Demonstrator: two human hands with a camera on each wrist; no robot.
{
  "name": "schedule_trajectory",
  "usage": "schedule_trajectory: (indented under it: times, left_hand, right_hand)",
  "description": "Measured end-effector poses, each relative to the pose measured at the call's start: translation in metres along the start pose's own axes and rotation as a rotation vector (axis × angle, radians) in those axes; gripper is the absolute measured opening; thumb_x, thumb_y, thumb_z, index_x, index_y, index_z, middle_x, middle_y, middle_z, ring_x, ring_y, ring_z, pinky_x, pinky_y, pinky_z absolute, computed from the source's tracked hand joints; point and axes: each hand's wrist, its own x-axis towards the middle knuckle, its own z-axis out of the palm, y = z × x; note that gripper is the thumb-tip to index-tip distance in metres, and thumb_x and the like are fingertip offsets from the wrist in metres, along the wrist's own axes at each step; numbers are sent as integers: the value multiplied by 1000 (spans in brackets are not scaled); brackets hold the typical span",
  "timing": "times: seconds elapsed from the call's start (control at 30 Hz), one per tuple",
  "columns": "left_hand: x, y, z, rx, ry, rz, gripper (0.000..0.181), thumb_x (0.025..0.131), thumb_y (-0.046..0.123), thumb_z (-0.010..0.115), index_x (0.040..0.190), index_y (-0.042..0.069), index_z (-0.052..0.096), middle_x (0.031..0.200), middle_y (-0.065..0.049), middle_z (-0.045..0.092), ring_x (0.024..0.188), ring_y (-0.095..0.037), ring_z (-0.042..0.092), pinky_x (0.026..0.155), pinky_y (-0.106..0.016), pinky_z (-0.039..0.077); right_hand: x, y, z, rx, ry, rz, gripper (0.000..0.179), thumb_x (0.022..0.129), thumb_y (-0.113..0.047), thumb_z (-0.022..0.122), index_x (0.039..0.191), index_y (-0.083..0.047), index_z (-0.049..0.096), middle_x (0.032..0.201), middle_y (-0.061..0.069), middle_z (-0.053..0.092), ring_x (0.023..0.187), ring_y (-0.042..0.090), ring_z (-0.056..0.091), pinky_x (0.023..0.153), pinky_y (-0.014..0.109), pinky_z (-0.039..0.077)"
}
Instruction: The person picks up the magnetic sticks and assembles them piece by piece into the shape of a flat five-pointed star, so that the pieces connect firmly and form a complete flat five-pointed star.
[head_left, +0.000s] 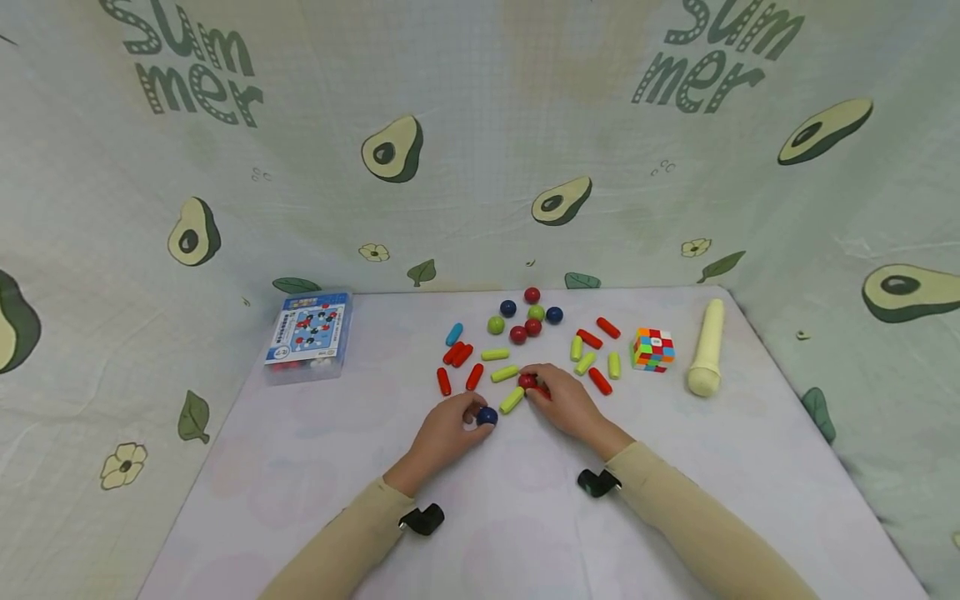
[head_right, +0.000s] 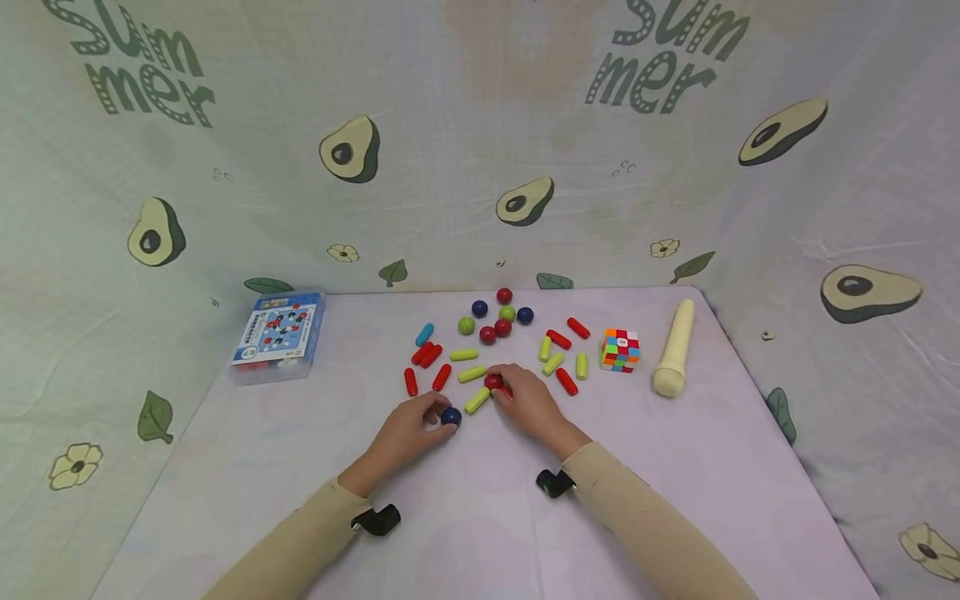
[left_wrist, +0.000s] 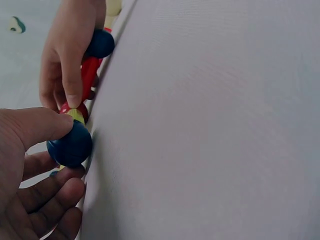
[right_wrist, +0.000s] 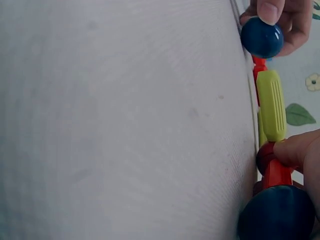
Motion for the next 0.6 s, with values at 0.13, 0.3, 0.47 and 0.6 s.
schedule_trajectory:
  times: [0.13,0.3,0.47,0.6]
  left_hand:
    - [3,6,2,-21,-2,4,37,88,34,81,119,17,68,96,8,63,86,-11,55,73,-23,50]
    - [4,10,1,-39,3,27,37,88,34,82,117,16,69,95,8,63,84,-11,55,72,-23,50]
    - [6,11,3,-39,-10,14,39,88,35,81,120,17,69,96,9,61,85,-11,54,72,-23,49]
    - [7,13,4,-44,-22,16,37,90,35,79,120,17,70,95,8,60,86,-12,53,72,-24,49]
  right_hand:
    - [0,0,-1,-1,-2,1,40,99,-19,68,138,-15,60,119,4,64,97,20,55,91,39,51]
    - [1,-1,-2,6,-5,0,39,99,-19,68,138,-16,60,121,5,64,99,21,55,93,40,51]
    - [0,-1,-1,5,0,1,40,99,-18,68,138,-15,60,122,5,64,98,21,56,93,42,51]
    - [0,0,-1,-2,-3,0,42,99,-19,68,139,-16,59,122,5,64,99,21,56,93,41,51]
